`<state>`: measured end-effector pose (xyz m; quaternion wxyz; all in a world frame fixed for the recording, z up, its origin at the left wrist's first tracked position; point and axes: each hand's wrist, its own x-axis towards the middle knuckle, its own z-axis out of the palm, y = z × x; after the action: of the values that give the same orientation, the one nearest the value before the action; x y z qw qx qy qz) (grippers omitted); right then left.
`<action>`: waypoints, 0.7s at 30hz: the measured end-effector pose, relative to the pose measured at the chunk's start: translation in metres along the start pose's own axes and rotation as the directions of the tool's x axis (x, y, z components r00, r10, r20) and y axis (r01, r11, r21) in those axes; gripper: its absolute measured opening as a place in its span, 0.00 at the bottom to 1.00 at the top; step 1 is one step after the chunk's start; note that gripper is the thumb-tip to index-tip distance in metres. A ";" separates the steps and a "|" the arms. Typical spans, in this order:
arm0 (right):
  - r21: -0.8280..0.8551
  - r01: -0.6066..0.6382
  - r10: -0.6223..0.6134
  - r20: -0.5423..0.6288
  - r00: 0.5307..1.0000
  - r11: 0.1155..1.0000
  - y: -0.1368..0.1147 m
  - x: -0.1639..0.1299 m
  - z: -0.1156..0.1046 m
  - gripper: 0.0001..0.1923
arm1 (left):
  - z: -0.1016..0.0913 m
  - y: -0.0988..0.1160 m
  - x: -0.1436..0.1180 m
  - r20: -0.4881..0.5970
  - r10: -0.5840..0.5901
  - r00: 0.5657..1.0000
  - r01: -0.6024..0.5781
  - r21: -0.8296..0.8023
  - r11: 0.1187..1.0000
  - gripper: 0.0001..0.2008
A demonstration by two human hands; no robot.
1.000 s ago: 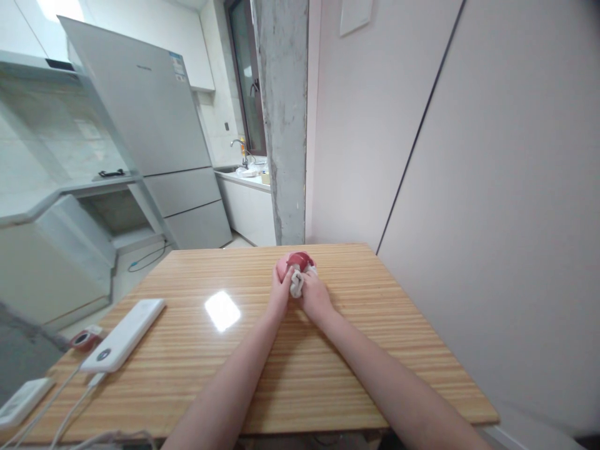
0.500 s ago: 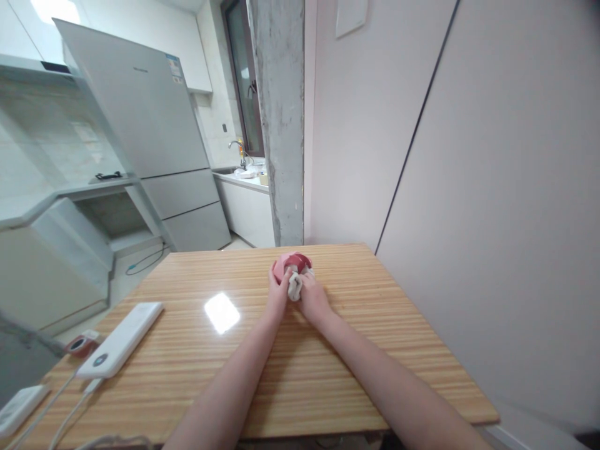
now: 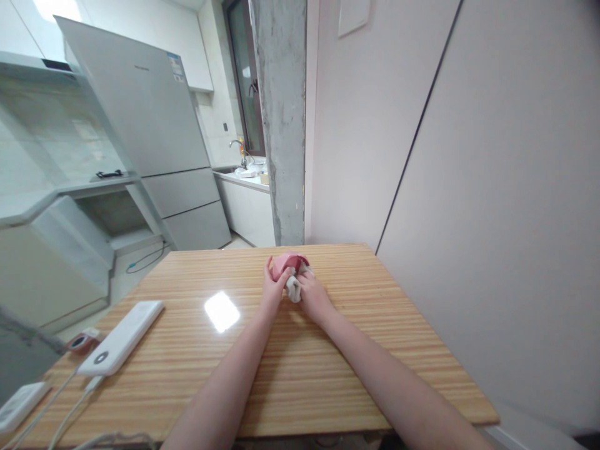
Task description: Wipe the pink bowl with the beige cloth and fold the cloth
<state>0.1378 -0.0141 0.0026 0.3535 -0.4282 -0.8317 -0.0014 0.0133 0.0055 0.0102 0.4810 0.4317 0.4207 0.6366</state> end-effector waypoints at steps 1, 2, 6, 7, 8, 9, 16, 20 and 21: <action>0.015 0.008 -0.008 0.007 1.000 1.000 0.000 0.000 0.001 0.08 | -0.001 0.002 0.000 -0.008 0.011 1.000 -0.011 0.022 1.000 0.42; 0.027 0.023 -0.023 0.018 1.000 0.999 -0.001 0.000 0.001 0.09 | -0.003 0.006 0.001 -0.020 0.036 0.999 -0.034 0.060 0.998 0.39; 0.013 0.113 -0.114 0.058 0.992 0.993 -0.003 0.003 -0.003 0.08 | -0.015 0.020 0.009 -0.022 0.141 0.990 -0.135 0.182 0.974 0.29; -0.004 0.120 -0.120 0.058 0.991 0.993 -0.004 0.003 -0.005 0.08 | -0.016 0.021 0.010 -0.008 0.119 0.993 -0.116 0.172 0.978 0.31; -0.022 0.115 -0.113 0.055 0.992 0.993 -0.005 0.003 -0.007 0.07 | -0.016 0.019 0.010 0.005 0.083 0.997 -0.083 0.142 0.986 0.34; -0.040 0.094 -0.092 0.050 0.994 0.995 -0.006 0.003 -0.008 0.07 | -0.014 0.016 0.009 0.018 0.042 0.999 -0.044 0.098 0.994 0.37; -0.076 -0.101 0.103 0.021 0.994 0.992 -0.009 0.001 -0.009 0.08 | 0.005 -0.015 0.000 -0.010 -0.027 1.000 0.027 0.016 1.000 0.34; -0.073 0.015 -0.005 0.128 0.992 0.997 -0.001 0.002 -0.007 0.08 | -0.008 -0.004 0.006 -0.050 0.055 0.997 -0.043 0.215 0.976 0.28; -0.065 0.043 -0.035 0.132 0.991 0.997 0.002 0.003 -0.007 0.08 | -0.011 0.000 0.007 -0.039 0.092 0.995 -0.079 0.258 0.963 0.28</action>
<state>0.1421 -0.0131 0.0087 0.2833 -0.4228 -0.8608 -0.0083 0.0019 0.0109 0.0082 0.3824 0.4919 0.4923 0.6078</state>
